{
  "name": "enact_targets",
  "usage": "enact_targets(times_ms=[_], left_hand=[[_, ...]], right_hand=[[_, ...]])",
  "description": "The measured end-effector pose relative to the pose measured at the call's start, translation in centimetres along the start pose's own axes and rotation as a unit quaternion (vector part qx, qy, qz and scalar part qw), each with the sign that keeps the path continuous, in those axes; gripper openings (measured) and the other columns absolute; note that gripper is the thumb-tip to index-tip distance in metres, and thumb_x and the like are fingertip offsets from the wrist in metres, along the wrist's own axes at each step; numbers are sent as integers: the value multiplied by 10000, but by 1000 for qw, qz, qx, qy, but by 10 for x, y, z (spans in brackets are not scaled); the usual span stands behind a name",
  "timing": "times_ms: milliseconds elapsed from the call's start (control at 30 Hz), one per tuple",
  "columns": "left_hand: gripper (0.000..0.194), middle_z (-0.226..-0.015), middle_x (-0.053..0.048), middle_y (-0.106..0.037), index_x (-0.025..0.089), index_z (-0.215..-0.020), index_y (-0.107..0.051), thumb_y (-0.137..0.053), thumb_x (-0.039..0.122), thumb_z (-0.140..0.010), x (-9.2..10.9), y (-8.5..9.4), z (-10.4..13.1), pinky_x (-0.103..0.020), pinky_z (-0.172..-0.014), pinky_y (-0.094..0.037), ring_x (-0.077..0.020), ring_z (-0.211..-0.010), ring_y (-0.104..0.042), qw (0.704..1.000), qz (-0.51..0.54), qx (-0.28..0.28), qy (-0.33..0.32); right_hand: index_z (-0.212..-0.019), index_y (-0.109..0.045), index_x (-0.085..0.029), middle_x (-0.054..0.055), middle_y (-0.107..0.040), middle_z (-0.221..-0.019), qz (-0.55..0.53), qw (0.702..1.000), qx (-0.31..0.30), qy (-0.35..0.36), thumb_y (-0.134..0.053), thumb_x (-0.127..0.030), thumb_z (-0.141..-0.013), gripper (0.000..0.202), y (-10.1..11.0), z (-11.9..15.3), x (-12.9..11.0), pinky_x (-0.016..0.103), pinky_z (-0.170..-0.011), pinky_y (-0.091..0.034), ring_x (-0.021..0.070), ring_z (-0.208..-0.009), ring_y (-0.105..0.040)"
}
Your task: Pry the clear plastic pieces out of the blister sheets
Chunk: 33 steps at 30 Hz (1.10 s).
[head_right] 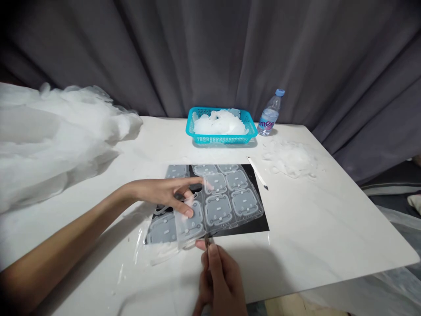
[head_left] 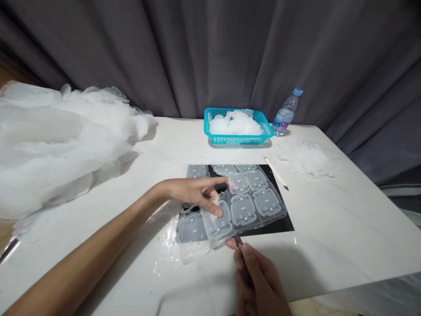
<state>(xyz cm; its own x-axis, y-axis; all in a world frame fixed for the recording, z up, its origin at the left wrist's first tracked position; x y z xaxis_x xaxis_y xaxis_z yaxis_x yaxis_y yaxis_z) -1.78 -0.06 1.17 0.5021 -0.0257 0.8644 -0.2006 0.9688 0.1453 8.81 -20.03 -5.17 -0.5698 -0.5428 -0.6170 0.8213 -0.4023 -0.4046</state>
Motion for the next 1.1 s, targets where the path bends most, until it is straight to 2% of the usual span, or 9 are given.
enact_targets(times_ms=[133, 267, 367, 533, 767, 1100], left_hand=[[776, -728, 69, -553, 244, -1507, -416, -806, 382, -851, 0, 1, 1, -263, -600, -315, -132, -634, -434, 1000, 4, -5, 2], [756, -731, 62, -566, 243, -1499, -425, -800, 382, -858, 0, 1, 1, -267, -601, -314, -133, -629, -435, 1000, 5, -15, 1], [743, -735, 57, -558, 231, -1491, -429, -797, 384, -864, 0, 0, 1, -262, -597, -308, -127, -629, -421, 1000, 4, -20, -4], [771, -722, 67, -542, 208, -1474, -430, -824, 426, -848, -2, 0, 1, -245, -575, -298, -115, -610, -385, 1000, 2, -25, -4], [777, -753, 52, -570, 217, -1480, -442, -836, 427, -844, -3, 1, 1, -243, -578, -310, -123, -632, -439, 1000, 3, -22, -10], [796, -741, 50, -572, 217, -1495, -419, -837, 447, -858, -3, 2, 3, -247, -595, -323, -124, -628, -432, 1000, 2, -25, -15]], right_hand=[[-772, -546, -203, -154, -234, -473, -7, 1000, -17, 6, -752, -822, -731, 654, -15, -6, -11, 145, -292, -376, 20, -338, -225], [-734, -490, -209, -153, -247, -501, -34, 999, -9, 13, -767, -800, -732, 653, -24, -11, -15, 140, -288, -386, 12, -337, -231], [-726, -490, -206, -147, -284, -509, -55, 998, 6, 27, -793, -812, -681, 678, -26, -15, -12, 126, -274, -339, 9, -332, -255], [-690, -466, -213, -153, -276, -479, -71, 997, 14, 21, -837, -825, -580, 724, -28, -20, -10, 119, -252, -241, 1, -336, -182], [-682, -448, -216, -149, -292, -472, -84, 996, 28, 27, -878, -775, -564, 715, -27, -22, -13, 110, -277, -191, 2, -383, -151], [-787, -546, -201, -137, -353, -516, -83, 994, 70, -5, -882, -780, -554, 709, -21, -17, -8, 113, -313, -149, 4, -399, -188]])
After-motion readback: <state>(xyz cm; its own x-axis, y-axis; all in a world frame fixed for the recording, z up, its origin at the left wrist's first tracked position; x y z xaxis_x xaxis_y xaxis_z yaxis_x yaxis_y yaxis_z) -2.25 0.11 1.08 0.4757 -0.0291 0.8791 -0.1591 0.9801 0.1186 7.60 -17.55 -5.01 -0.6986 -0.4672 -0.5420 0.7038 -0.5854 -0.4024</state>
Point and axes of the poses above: each hand's wrist, its own z-axis away from the middle knuckle, its own y-axis out of the back of the hand, x = y × z, the point moved 6 cm from there along -z, towards the middle knuckle
